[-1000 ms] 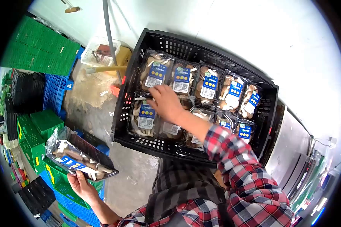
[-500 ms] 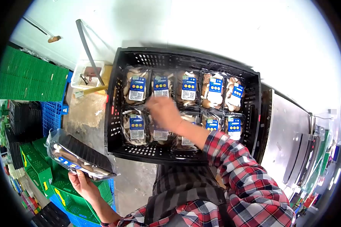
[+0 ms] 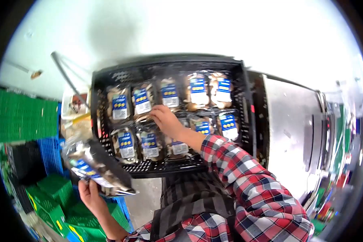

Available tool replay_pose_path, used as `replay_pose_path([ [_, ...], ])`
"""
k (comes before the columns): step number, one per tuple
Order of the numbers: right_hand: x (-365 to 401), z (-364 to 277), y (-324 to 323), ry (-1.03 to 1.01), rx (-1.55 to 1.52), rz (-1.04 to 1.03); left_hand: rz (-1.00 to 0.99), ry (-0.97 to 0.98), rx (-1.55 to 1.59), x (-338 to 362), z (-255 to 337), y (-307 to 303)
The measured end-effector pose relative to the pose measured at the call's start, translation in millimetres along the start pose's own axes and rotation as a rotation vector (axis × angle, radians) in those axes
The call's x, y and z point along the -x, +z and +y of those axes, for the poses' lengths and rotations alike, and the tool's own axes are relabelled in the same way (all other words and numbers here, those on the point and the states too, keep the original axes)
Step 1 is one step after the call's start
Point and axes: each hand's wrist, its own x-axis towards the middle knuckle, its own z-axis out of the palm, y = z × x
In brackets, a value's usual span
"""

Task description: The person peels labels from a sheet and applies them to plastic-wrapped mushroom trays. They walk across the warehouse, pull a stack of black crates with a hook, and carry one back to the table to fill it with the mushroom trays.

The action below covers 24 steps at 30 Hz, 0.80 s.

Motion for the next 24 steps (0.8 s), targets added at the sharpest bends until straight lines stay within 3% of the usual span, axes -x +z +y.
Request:
replay_pose_path([
  [3, -1.4, -18.8, -90.2, 0.165, 0.014, 0.065, -0.299, -0.077, -0.113, -25.3, -4.3, 78.0],
  [4, 5.9, -30.6, -124.9, 0.198, -0.014, 0.119, -0.413, 0.056, -0.247, -28.2, 10.8, 119.3],
  [6, 36.8, -51.6, -192.4, 0.242, 0.125, 0.180, -0.574, 0.115, -0.320, -43.8, -21.7, 188.7],
  [7, 60.7, -62.2, -219.6, 0.270, 0.160, 0.230, -0.653, 0.032, -0.184, -40.9, -13.2, 230.4],
  [8, 86.3, -77.8, -245.9, 0.309, 0.198, 0.282, -0.692, 0.180, -0.236, -49.4, -29.5, 268.5],
  [11, 185.7, -122.9, -291.3, 0.739, 0.122, 0.508, -0.711, 0.459, -0.267, -59.3, -57.1, 384.6],
  [12, 225.3, -132.5, -295.2, 0.792, 0.181, 0.622, -0.734, 0.572, -0.385, -69.6, -76.9, 421.1],
  [13, 261.3, -141.6, -294.4, 0.867, 0.185, 0.705, -0.744, 0.603, -0.697, -98.6, -128.4, 458.3],
  [15, 329.5, -187.0, -293.4, 1.044, 0.239, 0.897, -0.937, 0.515, -0.739, -117.6, -153.5, 497.5],
  [18, 418.9, -247.1, -281.4, 1.175, 0.324, 1.240, -1.150, 0.000, -0.319, -181.0, -189.8, 508.1],
  [19, 464.4, -255.6, -272.2, 1.231, 0.547, 1.324, -1.295, 0.670, -0.670, -172.5, -159.7, 487.6],
  [20, 499.3, -261.4, -268.5, 1.288, 0.755, 1.369, -1.104, 1.416, -0.894, -163.2, -128.1, 465.4],
  [21, 534.9, -278.0, -271.3, 1.345, 1.049, 1.351, -0.864, 0.495, -0.619, -138.1, -105.5, 462.5],
  [22, 569.8, -288.1, -270.6, 1.365, 1.095, 1.500, -0.555, 0.567, -0.629, -112.2, -81.9, 450.7],
  [23, 608.7, -301.6, -272.6, 1.387, 1.232, 1.547, -0.420, 0.658, -0.516, -106.8, -87.3, 460.0],
  [24, 654.5, -307.4, -269.9, 1.366, 1.308, 1.638, -0.442, 0.652, -0.424, -27.7, -47.1, 454.3],
])
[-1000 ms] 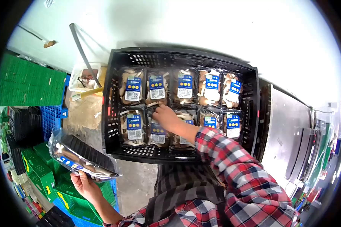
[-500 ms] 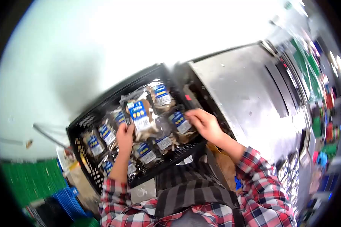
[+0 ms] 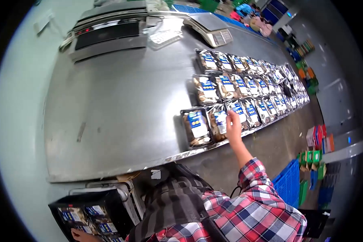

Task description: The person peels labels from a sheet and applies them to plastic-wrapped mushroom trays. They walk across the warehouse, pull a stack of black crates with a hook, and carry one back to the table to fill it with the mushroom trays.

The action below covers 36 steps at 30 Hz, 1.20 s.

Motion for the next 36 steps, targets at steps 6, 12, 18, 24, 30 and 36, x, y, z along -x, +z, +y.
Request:
replay_pose_path([
  [6, -117.2, 60.2, 7.0, 0.000, 0.178, -0.188, -1.205, -0.021, 0.545, 258.4, 299.4, 60.6],
  [12, -185.1, 112.4, 30.9, 0.136, 0.744, -0.738, -1.913, 0.534, 0.031, 431.6, 365.9, 127.5],
  [18, -160.2, 114.1, 39.6, 0.182, 0.387, -0.587, -1.645, 0.559, 0.306, 426.3, 353.8, 139.1],
  [24, -151.7, 119.1, 61.8, 0.722, -0.029, -0.982, -1.454, -0.040, 0.487, 319.0, 351.4, 142.0],
  [30, -144.6, 78.4, 67.7, 0.871, -0.702, -0.607, -1.509, -0.413, 0.965, 337.9, 470.4, 178.9],
  [36, -163.6, 3.6, 43.8, 0.948, -0.970, -0.544, -1.863, -0.399, 0.880, 372.0, 508.8, 246.7],
])
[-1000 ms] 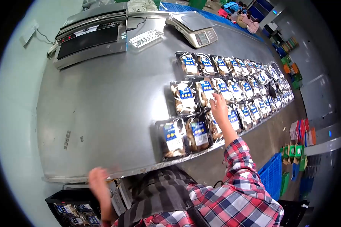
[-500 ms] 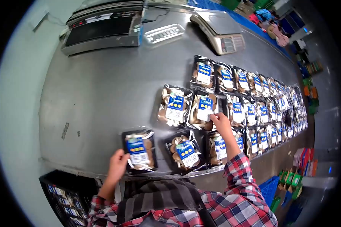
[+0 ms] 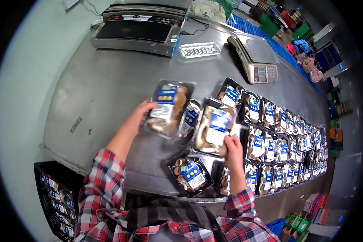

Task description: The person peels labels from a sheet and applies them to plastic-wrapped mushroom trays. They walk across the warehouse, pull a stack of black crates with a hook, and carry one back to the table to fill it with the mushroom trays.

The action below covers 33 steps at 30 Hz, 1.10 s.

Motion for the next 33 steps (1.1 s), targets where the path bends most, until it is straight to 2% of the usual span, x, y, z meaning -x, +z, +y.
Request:
replay_pose_path([
  [1, -33.1, 42.7, -7.1, -0.093, 0.043, 0.055, 0.012, -0.124, -0.067, -17.5, -15.5, -5.0],
  [2, -41.9, 54.9, 10.4, -0.099, 0.047, -0.036, -0.049, -0.174, -0.048, -26.8, -30.8, -2.6],
  [3, -59.3, 69.5, 5.3, 0.129, 0.049, -0.125, 0.007, -0.217, -0.051, -28.0, -42.6, 0.4],
  [4, -72.6, 82.0, 0.6, 0.368, 0.064, -0.232, -0.194, -0.331, 0.151, -40.8, -63.3, -13.9],
  [5, -57.1, 72.7, 15.3, 0.376, -0.194, -0.398, -0.243, -0.244, 0.089, -29.8, -66.8, -7.9],
  [6, -55.7, 73.9, 19.6, 0.308, -0.179, -0.400, -0.210, -0.232, 0.238, -14.3, -57.4, 7.0],
  [7, -52.9, 73.8, 22.2, 0.280, -0.176, -0.423, -0.240, -0.229, 0.299, -14.8, -66.5, -4.0],
  [10, -27.3, 63.2, 40.1, 0.199, -0.123, -0.531, -0.170, -0.126, 0.227, 48.6, -40.4, -17.7],
  [13, 13.3, 60.1, 90.0, 0.121, -0.079, -0.505, -0.024, 0.081, 0.246, 149.6, 3.0, -38.9],
  [15, 43.8, 60.3, 137.9, 0.054, 0.059, -0.563, 0.038, 0.220, 0.295, 193.9, -0.3, -83.9],
  [16, 25.8, 62.6, 139.3, 0.044, 0.116, -0.668, 0.101, 0.305, 0.245, 209.9, 0.6, -81.4],
  [19, 90.1, 87.6, 244.3, 0.063, 0.297, -0.938, 0.253, 0.445, 0.328, 327.0, 6.5, -144.3],
  [20, 108.1, 102.6, 275.9, 0.109, 0.327, -1.052, 0.295, 0.457, 0.368, 364.0, 3.4, -161.9],
  [24, 203.5, 176.7, 392.5, 0.272, 0.504, -1.377, 0.779, 0.593, 0.449, 499.2, -35.3, -218.9],
  [26, 251.7, 223.8, 446.7, 0.433, 0.519, -1.478, 0.883, 0.671, 0.564, 556.9, -50.6, -247.5],
  [28, 291.1, 269.8, 497.2, 0.483, 0.559, -1.515, 1.080, 0.674, 0.634, 597.2, -52.2, -276.4],
  [29, 305.6, 287.2, 520.0, 0.524, 0.605, -1.527, 1.023, 0.700, 0.633, 611.6, -59.9, -304.3],
  [30, 319.7, 302.2, 541.0, 0.474, 0.599, -1.539, 1.008, 0.654, 0.703, 623.0, -69.9, -334.5],
  [32, 320.2, 337.7, 565.8, 0.027, 0.659, -1.542, 1.199, 0.783, 0.635, 629.4, -85.4, -375.8],
  [33, 316.0, 348.6, 572.9, -0.079, 0.703, -1.504, 1.320, 0.732, 0.611, 635.9, -100.3, -396.2],
])
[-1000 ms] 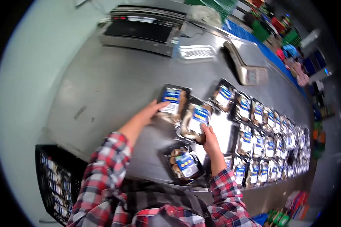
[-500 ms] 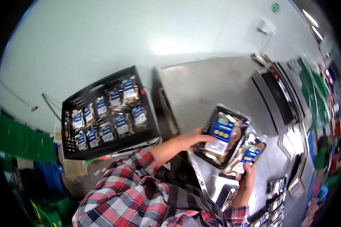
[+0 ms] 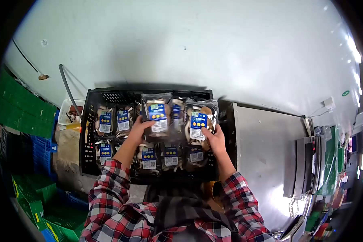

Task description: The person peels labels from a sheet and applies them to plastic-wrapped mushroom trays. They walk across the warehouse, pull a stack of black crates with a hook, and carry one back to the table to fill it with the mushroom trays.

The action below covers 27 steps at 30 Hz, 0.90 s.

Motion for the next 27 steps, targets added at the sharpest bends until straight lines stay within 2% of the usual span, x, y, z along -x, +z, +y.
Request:
replay_pose_path([
  [1, -5.0, 4.6, 0.5, -0.024, 0.090, 0.053, 0.097, 0.028, -0.057, -21.2, -10.4, -33.3],
  [3, 2.1, -17.1, 11.7, 0.142, -0.240, 0.048, 0.080, -0.054, 0.024, -9.3, 8.0, -57.6],
  [4, 7.3, -24.0, 13.5, 0.179, -0.275, 0.059, 0.105, -0.016, 0.046, -3.7, 7.8, -70.2],
  [5, 9.9, -28.3, 17.0, 0.218, -0.311, 0.070, 0.237, -0.042, -0.008, 5.9, 19.1, -75.5],
  [7, 9.5, -28.1, 21.8, 0.239, -0.325, 0.038, 0.207, -0.056, -0.078, 20.3, 43.7, -83.0],
  [8, 8.5, -27.9, 22.8, 0.249, -0.314, 0.019, 0.218, -0.001, -0.083, 6.2, 29.5, -111.6],
  [9, 8.1, -27.7, 23.1, 0.257, -0.305, -0.001, 0.352, 0.078, -0.178, -18.2, -2.3, -149.7],
  [11, 7.9, -26.5, 23.4, 0.281, -0.296, -0.044, 0.196, 0.007, -0.164, -19.4, 8.0, -137.1],
  [13, 12.6, -34.6, 25.8, 0.352, -0.349, -0.121, 0.195, 0.007, -0.211, -33.3, -1.9, -114.8],
  [14, 13.6, -31.4, 26.8, 0.368, -0.359, -0.125, 0.117, 0.028, -0.211, -35.8, 0.6, -91.6],
  [15, 14.5, -25.5, 27.3, 0.382, -0.369, -0.127, 0.100, 0.033, -0.319, -52.5, -11.6, -84.3],
  [17, 17.5, -22.2, 30.0, 0.377, -0.354, -0.122, 0.166, 0.104, -0.797, -70.4, -15.6, -71.9],
  [18, 19.1, -22.2, 31.0, 0.364, -0.364, -0.107, 0.299, 0.221, -0.966, -73.7, -20.0, -67.4],
  [21, 24.1, -27.0, 42.9, 0.356, -0.401, -0.091, 0.550, 0.809, -1.193, -26.6, 18.0, -26.7],
  [22, 25.3, -23.8, 49.8, 0.342, -0.347, -0.108, 0.337, 0.697, -0.914, -3.3, 27.0, -11.6],
  [23, 28.7, -21.4, 59.0, 0.315, -0.315, -0.166, 0.071, 0.437, -0.348, 4.4, 9.7, -8.8],
  [24, 31.9, -19.2, 70.9, 0.240, -0.047, -0.246, -0.056, 0.099, -0.386, 30.8, 24.9, 4.5],
  [25, 33.2, -19.0, 83.1, 0.159, 0.218, -0.324, -0.031, 0.102, -0.470, 54.1, 27.0, 23.7],
  [27, 37.9, -39.7, 104.4, 0.263, 0.025, -0.515, -0.067, 0.049, -0.166, 62.7, 12.3, 9.1],
])
